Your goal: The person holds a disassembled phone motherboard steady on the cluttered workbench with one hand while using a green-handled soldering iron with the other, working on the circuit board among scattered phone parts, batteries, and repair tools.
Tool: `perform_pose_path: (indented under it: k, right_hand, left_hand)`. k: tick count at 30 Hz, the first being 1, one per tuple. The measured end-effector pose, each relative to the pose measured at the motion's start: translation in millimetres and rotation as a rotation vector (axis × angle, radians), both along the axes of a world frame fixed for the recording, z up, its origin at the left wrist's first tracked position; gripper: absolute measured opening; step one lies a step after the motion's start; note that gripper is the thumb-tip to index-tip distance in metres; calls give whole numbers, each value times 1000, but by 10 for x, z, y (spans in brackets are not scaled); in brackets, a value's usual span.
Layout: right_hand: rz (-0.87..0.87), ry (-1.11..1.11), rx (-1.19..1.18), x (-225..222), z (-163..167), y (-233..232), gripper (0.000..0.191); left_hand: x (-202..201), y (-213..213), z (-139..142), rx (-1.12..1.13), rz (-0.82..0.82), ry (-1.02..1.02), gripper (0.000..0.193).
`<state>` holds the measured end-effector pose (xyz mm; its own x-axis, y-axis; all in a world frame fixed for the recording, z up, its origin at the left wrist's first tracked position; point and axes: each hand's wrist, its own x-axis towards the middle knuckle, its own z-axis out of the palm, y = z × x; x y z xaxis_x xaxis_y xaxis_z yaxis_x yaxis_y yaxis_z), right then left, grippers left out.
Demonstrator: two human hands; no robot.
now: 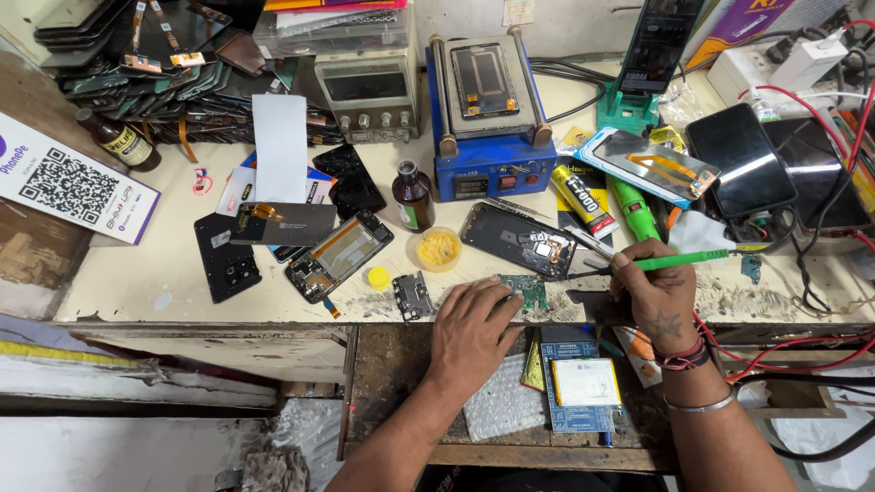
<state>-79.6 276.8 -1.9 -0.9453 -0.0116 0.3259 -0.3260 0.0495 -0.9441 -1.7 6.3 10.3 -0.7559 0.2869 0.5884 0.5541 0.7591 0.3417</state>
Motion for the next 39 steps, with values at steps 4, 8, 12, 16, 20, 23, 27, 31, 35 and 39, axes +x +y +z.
perform_pose_path:
  k: [4,8,12,16,20,23,27,31,35,39]
  right_hand:
    - [-8,-1,-23,4,-19,-3,13]
    - [-10,-3,-41,-19,-37,-1,12]
    - [-15,-1,-27,-19,-40,8,12]
    - [-12,13,-54,-16,-53,3,12]
    - [-15,13,-47,-31,-71,-3,12]
    - [-35,-3,-52,-33,-79,-1,12]
    - [-12,19,-25,-38,-62,16,12]
    - [-31,8,-46,-44,-66,8,10]
    - [-32,15,-32,-33,-82,25,11]
    - [-34,18,-35,-33,-84,26,11]
  left_hand:
    - [4,0,-16,-6,7,-1,44]
    - [-5,-3,-5,10,4,4,43]
    - [0,-6,11,24,2,10,42]
    - [3,0,-1,20,2,-2,42]
    - [-5,-6,-15,23,4,16,41]
    - [-5,-4,-19,25,7,4,41]
    - [-7,10,-11,35,-1,9,42]
    - [-6,-3,-17,8,7,2,41]
    - [-1,-1,-33,15,6,0,41]
    - [-6,-1,-22,18,7,0,42]
